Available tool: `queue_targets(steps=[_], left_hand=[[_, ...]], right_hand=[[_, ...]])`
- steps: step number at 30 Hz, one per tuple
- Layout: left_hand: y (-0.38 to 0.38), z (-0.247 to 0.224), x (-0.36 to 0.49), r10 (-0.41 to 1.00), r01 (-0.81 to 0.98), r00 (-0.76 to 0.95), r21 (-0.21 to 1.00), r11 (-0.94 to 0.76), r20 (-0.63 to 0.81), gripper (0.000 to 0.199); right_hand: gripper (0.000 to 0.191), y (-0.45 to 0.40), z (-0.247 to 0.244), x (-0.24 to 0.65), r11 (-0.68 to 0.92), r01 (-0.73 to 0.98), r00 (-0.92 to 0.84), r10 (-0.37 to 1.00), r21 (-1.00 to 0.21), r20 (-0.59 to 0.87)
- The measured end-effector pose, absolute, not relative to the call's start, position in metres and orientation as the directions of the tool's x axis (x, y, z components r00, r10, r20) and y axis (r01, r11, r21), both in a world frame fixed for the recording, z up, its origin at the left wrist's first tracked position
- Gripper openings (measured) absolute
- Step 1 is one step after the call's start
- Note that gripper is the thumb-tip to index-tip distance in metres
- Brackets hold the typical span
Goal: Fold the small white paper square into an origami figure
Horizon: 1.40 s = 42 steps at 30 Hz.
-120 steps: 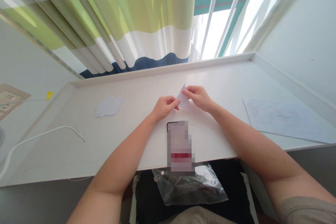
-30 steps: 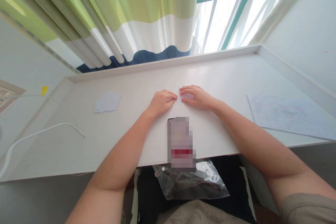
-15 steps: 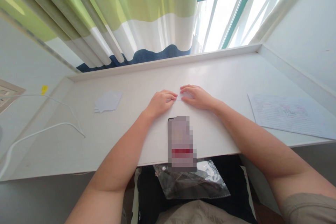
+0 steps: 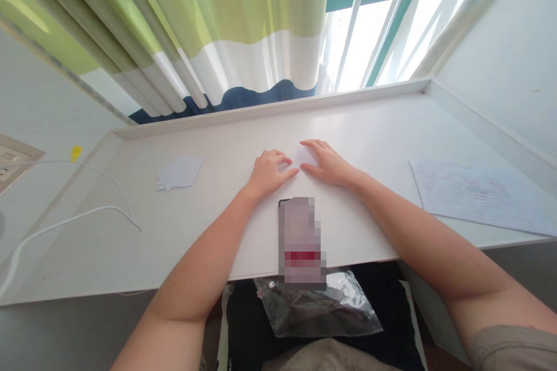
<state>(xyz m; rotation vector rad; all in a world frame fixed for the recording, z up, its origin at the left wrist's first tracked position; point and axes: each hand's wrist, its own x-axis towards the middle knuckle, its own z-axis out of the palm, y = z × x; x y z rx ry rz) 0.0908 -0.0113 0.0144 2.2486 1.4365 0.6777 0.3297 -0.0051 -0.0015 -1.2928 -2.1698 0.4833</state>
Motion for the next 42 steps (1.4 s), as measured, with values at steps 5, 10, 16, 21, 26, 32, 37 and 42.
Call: queue_targets(steps=[5,10,16,21,26,32,37,42], left_hand=[[-0.012,0.012,0.097,0.928,0.732,0.319,0.572,-0.371,0.193,0.014],[-0.012,0.012,0.095,0.93,0.708,0.325,0.608,-0.358,0.169,0.009],[-0.011,0.016,0.09,0.946,0.644,0.278,0.697,-0.314,0.169,0.02],[-0.011,0.016,0.087,0.953,0.515,0.281,0.821,-0.248,0.111,0.032],[-0.01,0.016,0.086,0.941,0.48,0.319,0.836,-0.265,0.116,0.029],[-0.013,0.022,0.086,0.944,0.388,0.318,0.897,-0.211,0.085,0.031],[-0.014,0.021,0.089,0.948,0.274,0.303,0.945,-0.18,0.093,0.046],[-0.015,0.018,0.094,0.95,0.238,0.311,0.965,-0.108,0.03,0.048]], right_hand=[[0.064,-0.001,0.0,0.324,0.309,0.695,-0.206,0.951,-0.649,0.232],[0.065,-0.005,0.006,0.317,0.201,0.556,-0.131,0.979,-0.807,0.154],[0.061,-0.012,0.016,0.316,0.173,0.227,-0.141,0.98,-0.958,0.144],[0.06,-0.012,0.018,0.315,0.143,0.073,-0.169,0.977,-0.987,0.129],[0.051,-0.014,0.021,0.312,0.123,0.002,-0.201,0.972,-0.992,0.12],[0.048,-0.019,0.03,0.312,0.028,0.001,-0.211,0.977,-1.0,0.027],[0.054,-0.02,0.03,0.309,-0.005,-0.044,-0.209,0.978,-0.999,0.005],[0.058,-0.02,0.029,0.308,0.015,0.024,-0.146,0.989,-1.0,0.011]])
